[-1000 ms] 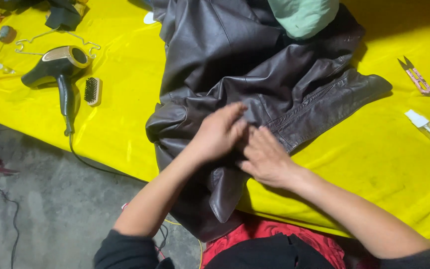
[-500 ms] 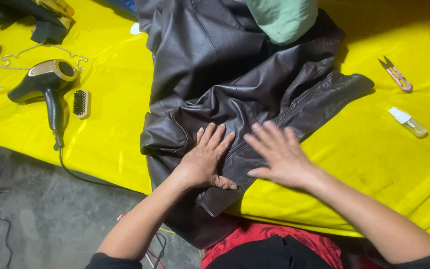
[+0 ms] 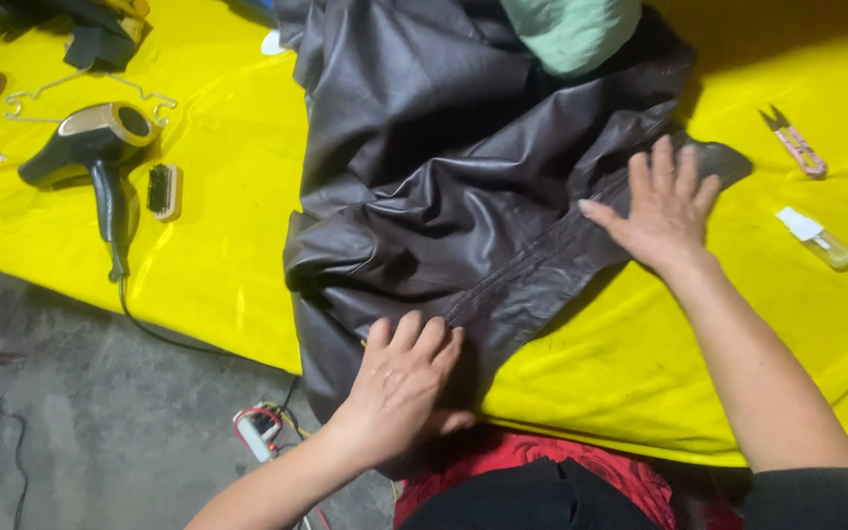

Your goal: Adjusting and flattening the inner seams of a leather jacket using a seam ripper, spray, and a hair dryer.

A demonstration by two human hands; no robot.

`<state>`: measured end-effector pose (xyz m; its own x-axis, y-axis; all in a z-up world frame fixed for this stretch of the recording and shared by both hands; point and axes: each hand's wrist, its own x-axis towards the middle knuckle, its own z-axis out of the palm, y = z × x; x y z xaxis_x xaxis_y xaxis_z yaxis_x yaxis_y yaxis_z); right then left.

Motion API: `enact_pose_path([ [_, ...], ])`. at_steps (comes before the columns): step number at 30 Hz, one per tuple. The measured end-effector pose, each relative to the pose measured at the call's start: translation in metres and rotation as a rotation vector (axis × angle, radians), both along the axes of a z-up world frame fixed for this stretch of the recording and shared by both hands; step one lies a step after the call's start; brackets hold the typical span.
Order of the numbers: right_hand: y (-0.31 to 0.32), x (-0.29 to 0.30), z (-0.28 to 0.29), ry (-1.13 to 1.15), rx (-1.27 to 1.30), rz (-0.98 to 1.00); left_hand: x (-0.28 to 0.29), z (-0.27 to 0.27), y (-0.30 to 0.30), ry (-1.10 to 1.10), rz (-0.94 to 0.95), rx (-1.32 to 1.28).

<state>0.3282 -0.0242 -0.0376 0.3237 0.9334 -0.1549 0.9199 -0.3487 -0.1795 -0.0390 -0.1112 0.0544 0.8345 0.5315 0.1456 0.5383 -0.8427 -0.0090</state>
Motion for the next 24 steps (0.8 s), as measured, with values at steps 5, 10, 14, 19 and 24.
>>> enact_pose_path([
  [5,0.01,0.013,0.01,-0.011,-0.115,-0.031,-0.048,-0.03,-0.014,0.033,-0.036,-0.118],
  [10,-0.004,-0.048,0.039,-0.158,0.078,0.169,-0.073,-0.044,-0.009,-0.214,-0.113,-0.216],
  [14,-0.051,-0.146,0.053,-0.067,0.426,0.695,-0.064,-0.05,-0.009,-0.246,-0.097,-0.138],
  [19,-0.055,-0.101,-0.016,-0.206,0.277,0.726,-0.058,-0.049,-0.008,-0.247,-0.035,-0.12],
  [24,-0.056,-0.088,0.018,-0.114,0.009,0.335,-0.05,-0.052,-0.01,-0.269,-0.034,-0.088],
])
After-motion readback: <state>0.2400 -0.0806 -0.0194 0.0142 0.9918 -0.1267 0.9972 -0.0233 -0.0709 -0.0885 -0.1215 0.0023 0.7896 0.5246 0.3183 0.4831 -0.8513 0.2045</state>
